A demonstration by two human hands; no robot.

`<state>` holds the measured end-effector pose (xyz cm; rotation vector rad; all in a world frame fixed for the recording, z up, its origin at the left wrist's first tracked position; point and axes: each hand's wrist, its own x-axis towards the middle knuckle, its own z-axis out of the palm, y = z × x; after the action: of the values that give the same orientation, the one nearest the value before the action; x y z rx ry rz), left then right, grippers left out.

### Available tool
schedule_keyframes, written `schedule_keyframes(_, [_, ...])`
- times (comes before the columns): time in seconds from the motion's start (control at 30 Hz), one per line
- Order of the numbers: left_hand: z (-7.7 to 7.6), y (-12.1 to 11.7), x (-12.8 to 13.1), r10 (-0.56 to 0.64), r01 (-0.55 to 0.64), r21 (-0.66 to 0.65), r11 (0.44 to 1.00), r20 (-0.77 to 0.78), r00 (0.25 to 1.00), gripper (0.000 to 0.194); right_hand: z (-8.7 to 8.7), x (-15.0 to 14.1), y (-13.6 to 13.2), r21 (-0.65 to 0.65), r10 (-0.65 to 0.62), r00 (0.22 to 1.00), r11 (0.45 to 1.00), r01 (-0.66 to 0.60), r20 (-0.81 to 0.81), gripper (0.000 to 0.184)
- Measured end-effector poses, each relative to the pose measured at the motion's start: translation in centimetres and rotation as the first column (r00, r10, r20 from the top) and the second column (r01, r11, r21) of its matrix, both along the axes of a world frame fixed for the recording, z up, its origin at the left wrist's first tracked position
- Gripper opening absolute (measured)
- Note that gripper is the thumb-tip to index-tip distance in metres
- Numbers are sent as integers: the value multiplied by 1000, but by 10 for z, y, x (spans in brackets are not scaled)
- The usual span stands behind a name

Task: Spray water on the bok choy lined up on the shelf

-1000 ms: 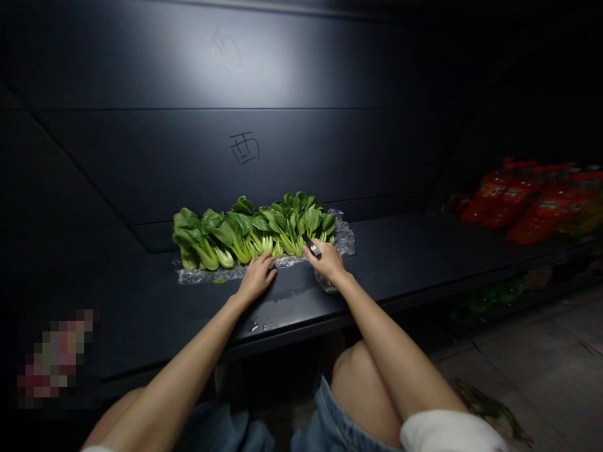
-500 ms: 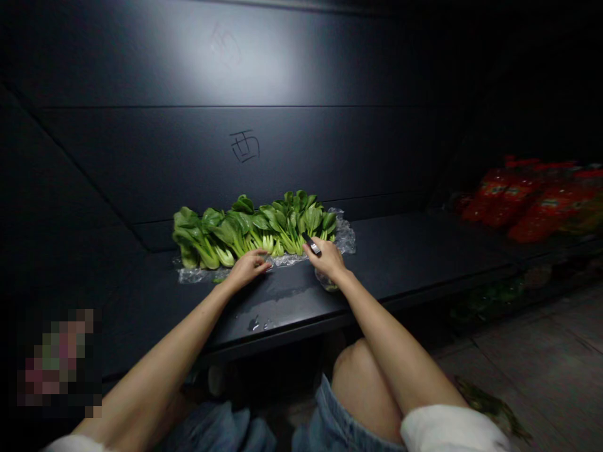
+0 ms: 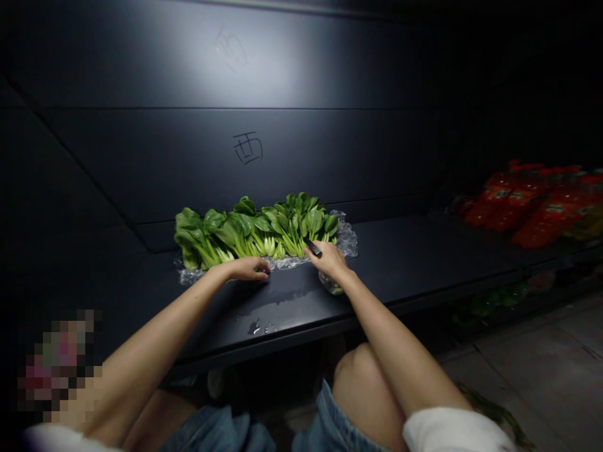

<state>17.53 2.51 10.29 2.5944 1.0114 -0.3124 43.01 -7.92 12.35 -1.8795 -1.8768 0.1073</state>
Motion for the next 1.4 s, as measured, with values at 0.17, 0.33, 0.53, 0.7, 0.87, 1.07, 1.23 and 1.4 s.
schedule_keyframes(0.17, [-6, 1, -4, -5, 5, 3, 1000, 54, 999, 32, 4, 2, -2, -48, 2, 998, 999, 1, 59, 29])
schedule_keyframes(0.33, [-9, 4, -4, 21, -20, -17, 1000, 61, 998, 33, 7, 5, -8, -102, 35, 995, 994, -25, 92, 29])
schedule_keyframes(0.53, [-13, 3, -4, 23, -19, -36, 999, 97, 995, 32, 11, 15, -19, -135, -38, 987, 989, 60, 156, 31])
schedule_keyframes(0.7, [-15, 4, -5, 53, -48, -48, 998, 121, 991, 32, 9, 23, -23, -125, -67, 984, 988, 89, 167, 33])
schedule_keyframes(0.87, [-14, 2, -6, 58, -53, -39, 998, 125, 991, 32, 8, 27, -25, -138, -111, 979, 981, 135, 173, 34])
schedule_keyframes(1.07, [-15, 2, -5, 69, -66, -21, 998, 121, 990, 32, 7, 30, -29, -128, -191, 967, 969, 213, 166, 34])
schedule_keyframes(1.23, [-17, 2, -6, 76, -74, -14, 997, 133, 988, 31, 10, 30, -28, -92, -244, 960, 962, 258, 138, 33])
schedule_keyframes(1.4, [-16, 0, -6, 91, -90, -13, 996, 142, 986, 30, 10, 30, -22, -29, -249, 965, 967, 252, 77, 33])
